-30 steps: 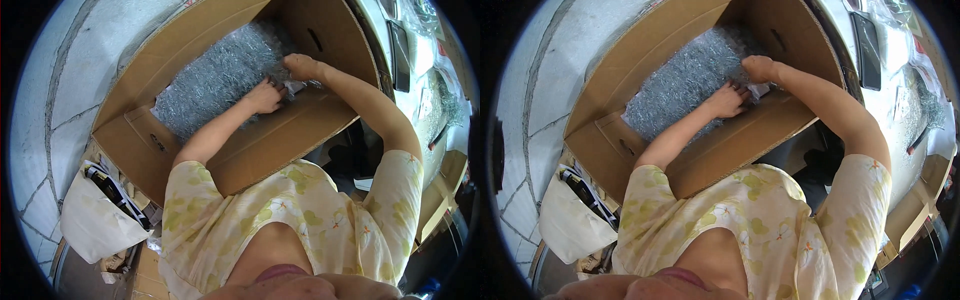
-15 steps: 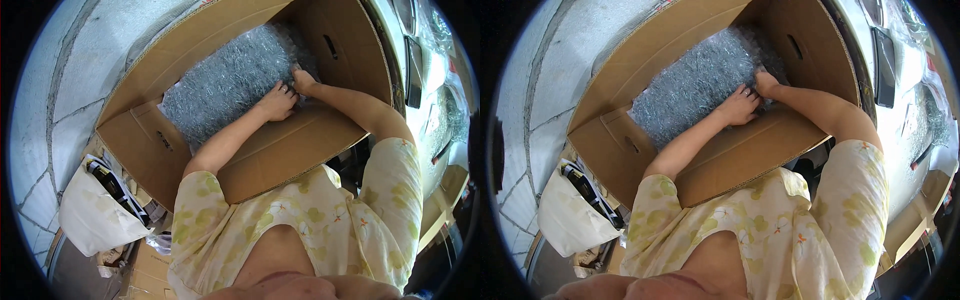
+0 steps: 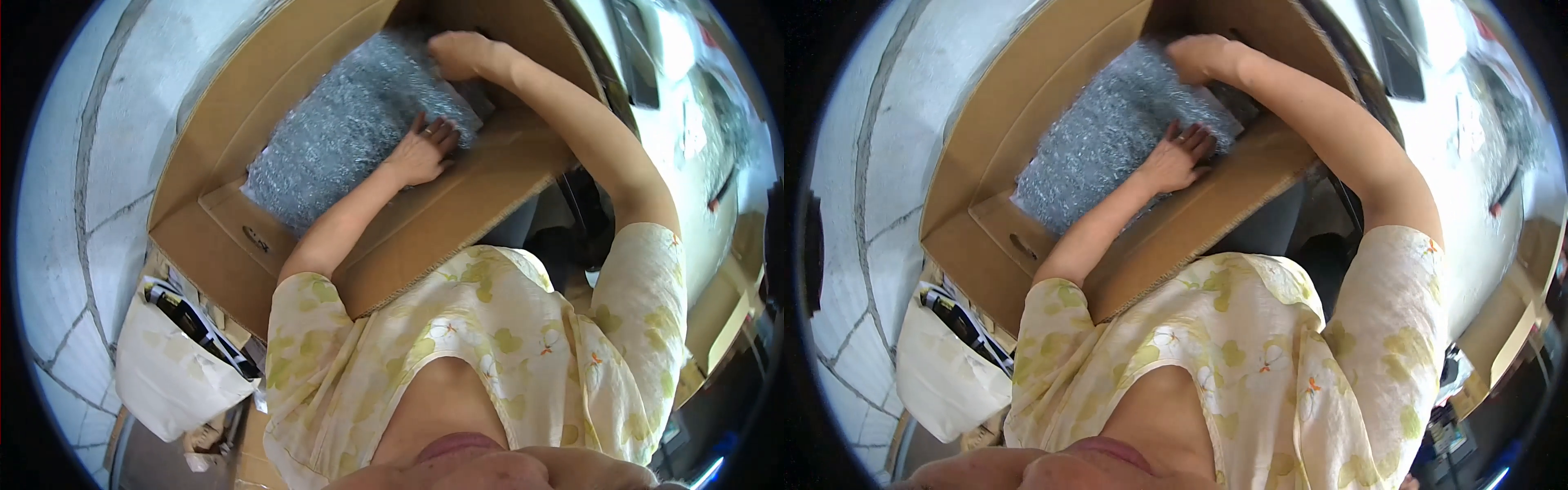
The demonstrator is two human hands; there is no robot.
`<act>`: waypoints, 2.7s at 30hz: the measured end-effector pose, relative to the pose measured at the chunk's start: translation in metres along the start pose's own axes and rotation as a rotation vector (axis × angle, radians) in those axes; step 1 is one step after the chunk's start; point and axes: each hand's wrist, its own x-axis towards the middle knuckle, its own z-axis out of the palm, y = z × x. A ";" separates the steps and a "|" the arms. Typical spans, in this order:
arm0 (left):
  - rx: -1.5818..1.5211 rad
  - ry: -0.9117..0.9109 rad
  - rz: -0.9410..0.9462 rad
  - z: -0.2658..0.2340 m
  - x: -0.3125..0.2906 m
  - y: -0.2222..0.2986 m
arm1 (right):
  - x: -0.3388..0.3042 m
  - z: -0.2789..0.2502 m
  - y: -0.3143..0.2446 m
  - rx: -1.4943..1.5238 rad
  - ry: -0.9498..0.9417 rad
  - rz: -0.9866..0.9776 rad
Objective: Packing small metal parts into plastic bags and placing them into a shipping box.
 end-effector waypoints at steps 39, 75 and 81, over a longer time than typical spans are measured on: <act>0.030 0.240 0.220 -0.208 0.620 0.278 | -0.570 0.131 0.355 0.738 1.103 0.959; -0.213 -0.290 0.366 -0.097 0.475 0.498 | -0.709 0.258 0.120 1.471 1.582 0.995; -0.062 0.097 0.526 -0.062 0.421 0.506 | -0.685 0.234 0.105 1.396 1.540 1.053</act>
